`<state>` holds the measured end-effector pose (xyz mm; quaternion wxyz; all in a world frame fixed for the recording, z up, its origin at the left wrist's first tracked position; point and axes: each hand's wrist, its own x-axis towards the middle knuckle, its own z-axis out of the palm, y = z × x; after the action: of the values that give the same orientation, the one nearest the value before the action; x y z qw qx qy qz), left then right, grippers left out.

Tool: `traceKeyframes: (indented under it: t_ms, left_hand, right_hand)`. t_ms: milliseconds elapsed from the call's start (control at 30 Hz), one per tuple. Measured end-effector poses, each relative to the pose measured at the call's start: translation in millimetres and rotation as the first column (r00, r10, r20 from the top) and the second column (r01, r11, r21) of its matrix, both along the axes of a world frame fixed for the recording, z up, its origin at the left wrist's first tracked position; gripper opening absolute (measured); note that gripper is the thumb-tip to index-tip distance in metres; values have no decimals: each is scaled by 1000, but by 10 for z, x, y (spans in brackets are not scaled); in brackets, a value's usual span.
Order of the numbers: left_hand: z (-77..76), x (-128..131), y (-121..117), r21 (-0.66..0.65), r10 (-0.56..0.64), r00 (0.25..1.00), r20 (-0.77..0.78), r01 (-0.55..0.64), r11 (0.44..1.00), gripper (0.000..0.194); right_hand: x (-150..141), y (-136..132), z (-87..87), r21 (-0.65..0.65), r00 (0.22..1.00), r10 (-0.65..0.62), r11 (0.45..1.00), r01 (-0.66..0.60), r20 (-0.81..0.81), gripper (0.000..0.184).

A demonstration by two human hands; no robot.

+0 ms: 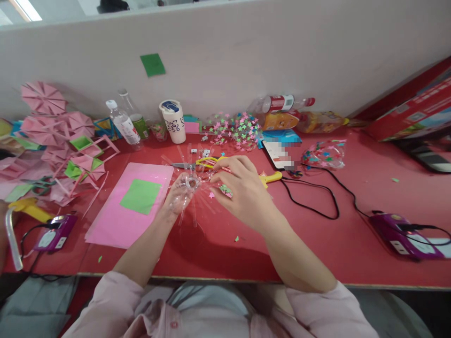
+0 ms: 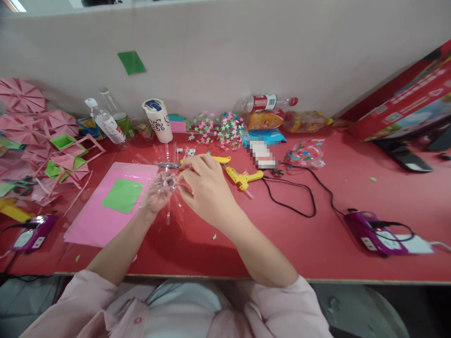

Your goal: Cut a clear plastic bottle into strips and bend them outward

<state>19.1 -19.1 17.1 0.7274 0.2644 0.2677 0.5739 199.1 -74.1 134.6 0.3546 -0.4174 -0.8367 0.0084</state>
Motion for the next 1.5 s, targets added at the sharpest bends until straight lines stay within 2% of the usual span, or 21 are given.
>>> traceKeyframes:
  t_ms: [133, 333, 633, 933, 1133, 1267, 1367, 1500]
  left_hand:
    - [-34, -1, 13, 32, -9, 1000, -17, 9, 999, 38]
    - [-48, -3, 13, 57, -42, 999, -14, 43, 997, 37]
    - [-90, 4, -13, 90, -109, 994, -29, 111, 990, 35]
    - [-20, 6, 0, 31, -35, 999, -40, 37, 999, 38]
    - [-30, 6, 19, 35, 15, 999, -46, -13, 999, 32]
    - [-4, 26, 17, 33, 46, 998, -53, -44, 998, 29]
    - [6, 45, 9, 55, 69, 995, -66, -66, 996, 30]
    - [-24, 55, 5, 83, 56, 994, -96, -48, 995, 32]
  right_hand:
    - [-64, -25, -31, 41, 998, -61, 997, 59, 35, 10]
    - [-101, -11, -59, 75, 1000, -28, 997, 27, 15, 17]
    - [-126, -2, -94, 108, 998, -56, 993, 56, 1, 18]
    - [-71, 4, -59, 78, 995, -93, 993, 91, 20, 11]
    - [-71, -41, 12, 144, 993, -93, 984, 103, -76, 12]
    - [-113, -33, -24, 176, 992, -100, 978, 112, -80, 11]
    - [-148, -8, -77, 189, 991, -113, 974, 125, -72, 17]
    - [-181, 23, -141, 201, 990, -139, 969, 144, -39, 21]
